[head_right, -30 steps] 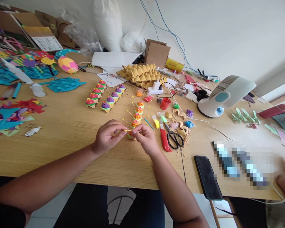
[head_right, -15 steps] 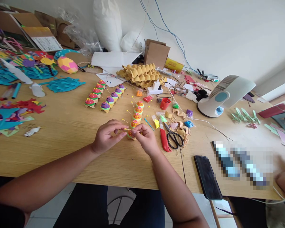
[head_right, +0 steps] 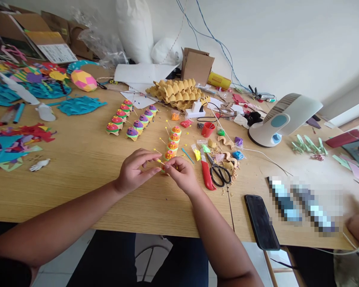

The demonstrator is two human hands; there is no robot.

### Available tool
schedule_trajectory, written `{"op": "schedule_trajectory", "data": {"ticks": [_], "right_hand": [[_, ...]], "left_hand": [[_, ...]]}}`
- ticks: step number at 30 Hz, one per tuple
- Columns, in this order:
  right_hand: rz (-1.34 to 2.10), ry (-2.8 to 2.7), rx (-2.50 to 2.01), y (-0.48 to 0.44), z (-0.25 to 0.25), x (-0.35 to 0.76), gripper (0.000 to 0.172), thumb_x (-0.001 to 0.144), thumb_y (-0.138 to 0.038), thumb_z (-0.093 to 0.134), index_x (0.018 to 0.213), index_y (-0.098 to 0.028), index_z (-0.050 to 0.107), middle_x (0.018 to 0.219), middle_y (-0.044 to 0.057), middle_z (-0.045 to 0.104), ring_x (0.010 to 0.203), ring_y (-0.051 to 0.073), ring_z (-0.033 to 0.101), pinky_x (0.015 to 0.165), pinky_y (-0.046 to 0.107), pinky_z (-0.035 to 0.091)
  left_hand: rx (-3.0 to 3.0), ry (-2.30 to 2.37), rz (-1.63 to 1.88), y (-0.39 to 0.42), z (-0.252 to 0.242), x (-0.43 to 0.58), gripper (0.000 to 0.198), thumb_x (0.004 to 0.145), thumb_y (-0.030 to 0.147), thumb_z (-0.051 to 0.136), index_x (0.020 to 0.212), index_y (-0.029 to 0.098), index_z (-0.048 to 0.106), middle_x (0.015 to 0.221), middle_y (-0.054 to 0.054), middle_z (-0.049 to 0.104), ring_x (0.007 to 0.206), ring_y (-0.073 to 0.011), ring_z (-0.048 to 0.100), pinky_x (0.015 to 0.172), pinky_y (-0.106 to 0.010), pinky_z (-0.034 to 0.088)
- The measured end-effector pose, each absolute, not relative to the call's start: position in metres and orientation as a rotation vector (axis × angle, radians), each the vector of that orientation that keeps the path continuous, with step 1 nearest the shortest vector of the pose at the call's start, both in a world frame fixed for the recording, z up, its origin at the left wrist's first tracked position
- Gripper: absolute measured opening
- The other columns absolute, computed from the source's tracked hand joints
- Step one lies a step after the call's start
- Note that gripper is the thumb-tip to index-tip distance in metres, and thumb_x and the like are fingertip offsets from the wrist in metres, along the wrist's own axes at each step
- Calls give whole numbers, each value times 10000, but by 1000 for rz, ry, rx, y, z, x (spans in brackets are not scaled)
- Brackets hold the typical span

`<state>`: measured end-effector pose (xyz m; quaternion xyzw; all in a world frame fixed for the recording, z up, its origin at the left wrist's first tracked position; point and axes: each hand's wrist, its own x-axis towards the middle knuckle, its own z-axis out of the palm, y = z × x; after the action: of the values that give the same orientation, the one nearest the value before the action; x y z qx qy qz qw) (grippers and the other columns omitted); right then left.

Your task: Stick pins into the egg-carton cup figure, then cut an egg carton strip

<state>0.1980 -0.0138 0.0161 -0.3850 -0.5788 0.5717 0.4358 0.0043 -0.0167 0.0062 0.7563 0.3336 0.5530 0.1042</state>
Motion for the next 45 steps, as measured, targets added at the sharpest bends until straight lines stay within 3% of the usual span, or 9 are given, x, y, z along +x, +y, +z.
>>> {"op": "schedule_trajectory", "data": {"ticks": [5,8,15,20,25,31,37,40,45], "right_hand": [[1422,-1460,-957,-14,17,196,342,790,-516,775,760,-199,650,708,6,638,679,135,551,652,276,451],[1421,-1487,-954,-15,16,195,347,791,-524,773,759,-202,649,721,9,642,678,137,560,652,282,455],[1397,-1519,-978,-16,15,194,369,805,-554,752,772,-207,630,709,3,626,636,126,516,592,266,409],[1356,-1530,-989,-17,13,193,378,816,-565,739,781,-210,617,680,-1,600,598,120,480,548,259,364],[1298,-1579,-1001,-18,9,189,372,832,-567,715,780,-214,610,648,-5,576,559,115,431,510,258,320],[1280,-1593,-1002,-18,9,188,352,837,-545,718,774,-217,607,639,-13,564,527,105,400,497,263,296],[1356,-1496,-1017,-16,12,192,361,814,-552,739,790,-212,619,671,-1,609,574,117,470,538,261,351],[1408,-1443,-1008,-15,14,193,356,798,-535,757,766,-210,615,663,-11,598,586,112,462,560,260,358],[1490,-1387,-983,-14,14,194,342,777,-502,782,749,-202,620,654,-21,582,590,104,439,569,258,347]], "left_hand": [[2277,1103,1699,-18,9,4,105,889,257,728,969,190,721,877,-45,754,821,-159,675,779,-299,540],[2300,1087,1696,-17,9,4,68,902,232,706,947,186,728,865,-45,756,812,-155,677,773,-297,535],[2306,1068,1682,-17,7,3,86,916,203,666,948,195,745,845,-40,755,793,-153,667,764,-302,530],[2294,1115,1677,-18,9,4,183,888,248,714,1060,187,731,919,-60,765,856,-174,687,800,-320,545],[2296,1153,1676,-17,7,6,84,895,255,696,928,194,743,862,-44,772,803,-164,697,761,-307,554],[2278,1132,1638,-16,4,5,111,924,217,650,929,190,757,870,-50,776,789,-154,690,752,-303,539],[2024,1055,1593,-17,7,6,193,950,269,625,1059,192,764,951,-71,770,870,-171,701,791,-307,557],[1815,986,1516,-16,7,6,229,979,303,582,997,185,778,934,-72,770,894,-181,708,803,-305,560],[1536,879,1297,-10,-2,4,244,940,385,649,905,179,776,799,-39,748,665,-143,631,598,-268,486]]}}
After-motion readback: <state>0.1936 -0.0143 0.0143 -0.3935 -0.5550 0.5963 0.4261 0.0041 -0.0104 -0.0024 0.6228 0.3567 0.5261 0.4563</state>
